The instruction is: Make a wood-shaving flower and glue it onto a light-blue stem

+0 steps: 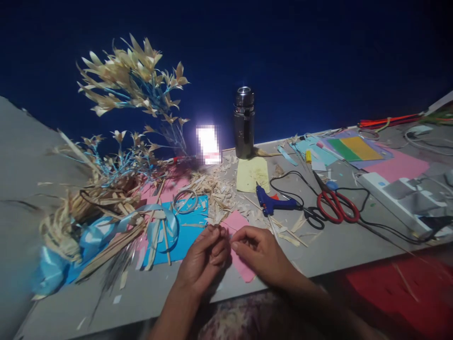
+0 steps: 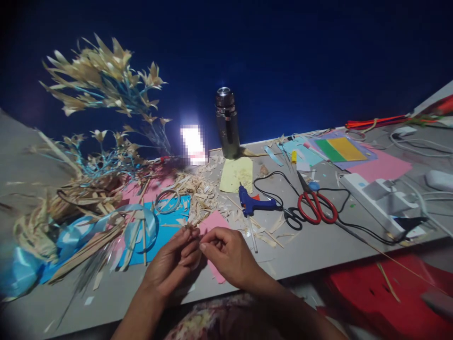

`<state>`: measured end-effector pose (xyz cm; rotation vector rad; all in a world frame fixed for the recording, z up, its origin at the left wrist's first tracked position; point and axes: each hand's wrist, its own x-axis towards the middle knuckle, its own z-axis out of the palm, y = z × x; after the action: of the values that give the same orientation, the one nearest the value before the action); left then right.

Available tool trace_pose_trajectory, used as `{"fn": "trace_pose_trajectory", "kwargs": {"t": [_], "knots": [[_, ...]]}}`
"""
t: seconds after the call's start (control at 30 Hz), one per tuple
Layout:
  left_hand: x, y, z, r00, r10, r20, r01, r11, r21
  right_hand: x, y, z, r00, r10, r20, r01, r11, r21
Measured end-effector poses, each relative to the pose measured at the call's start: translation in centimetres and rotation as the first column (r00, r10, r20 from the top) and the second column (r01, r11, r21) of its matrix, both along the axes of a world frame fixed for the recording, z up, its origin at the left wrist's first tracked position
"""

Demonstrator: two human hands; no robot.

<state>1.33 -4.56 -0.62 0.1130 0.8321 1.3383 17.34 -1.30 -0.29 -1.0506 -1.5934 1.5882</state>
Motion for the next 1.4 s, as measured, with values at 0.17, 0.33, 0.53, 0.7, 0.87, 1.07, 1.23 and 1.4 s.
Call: {"fn": "trace_pose_trajectory", "kwargs": {"t": [0.17,0.33,0.53,0.7,0.87,1.07,1.23,1.4], "knots": [[0.6,0.3,-0.1,0.996,0.03,0.082,-0.024,0.997,-0.074,0.2,0.5,0.3,0.999,-0.032,0.019,0.032,0.999,0.023],[0.9,0.5,-0.1,0.997,0.016,0.076,-0.013,0.999,-0.043,0.3,0.6,0.7,0.999,-0.036,0.006,0.036,0.999,0.019],[0.9,0.4,-0.1,0.996,-0.02,0.092,0.02,1.0,-0.002,0.0,0.2,0.7,1.0,-0.017,0.017,0.017,1.0,-0.006],[0.9,0.4,-0.2,0.996,-0.015,0.086,0.014,1.0,0.013,-0.2,0.2,0.9,0.998,-0.042,0.041,0.041,0.999,0.028],[0.7,0.5,-0.1,0.999,-0.008,0.053,0.007,1.0,0.028,-0.4,0.3,1.1,0.999,-0.035,0.034,0.034,0.999,0.024],[1.0,0.6,0.1,0.998,-0.004,0.061,0.003,1.0,0.022,-0.7,0.5,1.2,0.997,-0.063,0.049,0.061,0.997,0.046],[1.3,0.7,0.2,0.999,0.053,0.01,-0.053,0.998,0.012,-0.7,0.6,1.0,0.997,-0.065,0.042,0.062,0.997,0.052],[1.2,0.7,0.3,0.999,0.043,0.002,-0.043,0.999,0.016,-0.5,0.5,1.1,0.996,-0.056,0.065,0.052,0.997,0.049]]}}
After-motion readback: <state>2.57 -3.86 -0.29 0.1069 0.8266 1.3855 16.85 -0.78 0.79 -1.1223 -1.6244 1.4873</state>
